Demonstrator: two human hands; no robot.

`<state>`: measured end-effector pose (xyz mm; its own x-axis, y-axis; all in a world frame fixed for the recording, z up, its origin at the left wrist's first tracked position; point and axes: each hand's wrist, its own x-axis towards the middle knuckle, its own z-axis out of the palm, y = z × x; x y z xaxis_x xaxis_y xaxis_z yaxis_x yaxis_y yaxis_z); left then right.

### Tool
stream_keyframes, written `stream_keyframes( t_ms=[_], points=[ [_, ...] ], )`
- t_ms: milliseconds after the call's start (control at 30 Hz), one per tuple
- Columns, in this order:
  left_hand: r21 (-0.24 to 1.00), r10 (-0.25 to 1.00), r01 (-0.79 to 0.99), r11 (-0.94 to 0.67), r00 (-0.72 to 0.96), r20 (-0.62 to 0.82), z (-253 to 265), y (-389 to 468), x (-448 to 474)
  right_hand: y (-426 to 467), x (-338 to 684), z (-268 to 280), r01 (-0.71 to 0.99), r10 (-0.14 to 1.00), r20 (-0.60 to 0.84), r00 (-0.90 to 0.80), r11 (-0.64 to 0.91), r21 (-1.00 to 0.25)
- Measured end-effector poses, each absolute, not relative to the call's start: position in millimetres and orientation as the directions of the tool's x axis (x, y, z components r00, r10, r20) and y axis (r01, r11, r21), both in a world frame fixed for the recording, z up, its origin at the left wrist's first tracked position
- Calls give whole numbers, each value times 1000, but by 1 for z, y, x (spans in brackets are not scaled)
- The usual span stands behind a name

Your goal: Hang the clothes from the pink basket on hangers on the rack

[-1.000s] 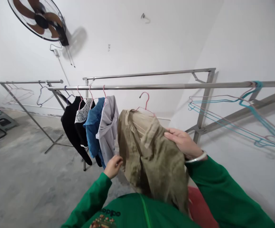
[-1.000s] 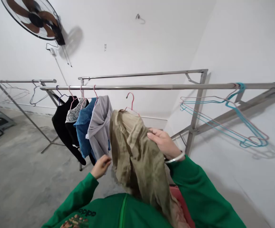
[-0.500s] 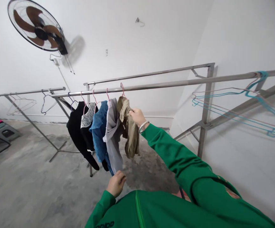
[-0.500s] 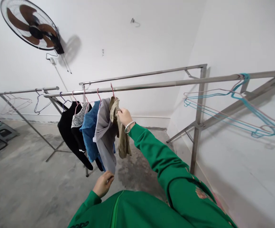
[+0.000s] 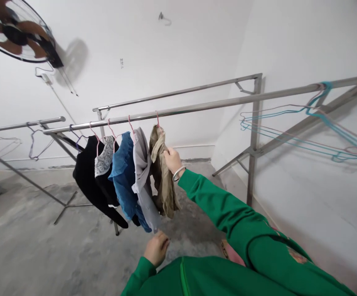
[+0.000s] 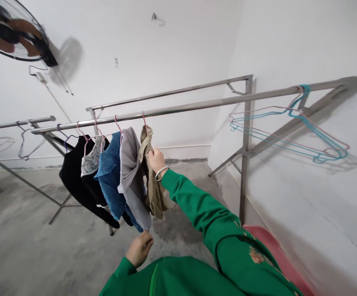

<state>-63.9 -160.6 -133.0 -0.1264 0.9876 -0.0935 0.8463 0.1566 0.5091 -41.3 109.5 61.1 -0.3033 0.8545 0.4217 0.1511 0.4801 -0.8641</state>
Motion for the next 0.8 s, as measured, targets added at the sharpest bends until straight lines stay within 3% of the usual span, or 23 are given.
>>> stream_keyframes(
  t_ms=[300,567,667,733,800],
  points=[
    [439,973,895,76,29,-229,-140,-135,-48,114,-33,63,205,790,445,-422,562,-801],
    [379,960,920,95,17,-280,-141,-145,-54,111,-33,58,142,767,455,-452,565,-813],
    [346,957,936,65,40,-288,-139,-142,-56,104,-15,30,58,740,526,-418,600,-798],
    [323,953,946,18,82,-292,-137,-136,-55,95,12,-6,119,715,560,-418,654,-747],
    [321,932,946,-43,154,-329,-137,-127,-51,78,54,-53,305,745,397,-536,609,-732]
  ],
)
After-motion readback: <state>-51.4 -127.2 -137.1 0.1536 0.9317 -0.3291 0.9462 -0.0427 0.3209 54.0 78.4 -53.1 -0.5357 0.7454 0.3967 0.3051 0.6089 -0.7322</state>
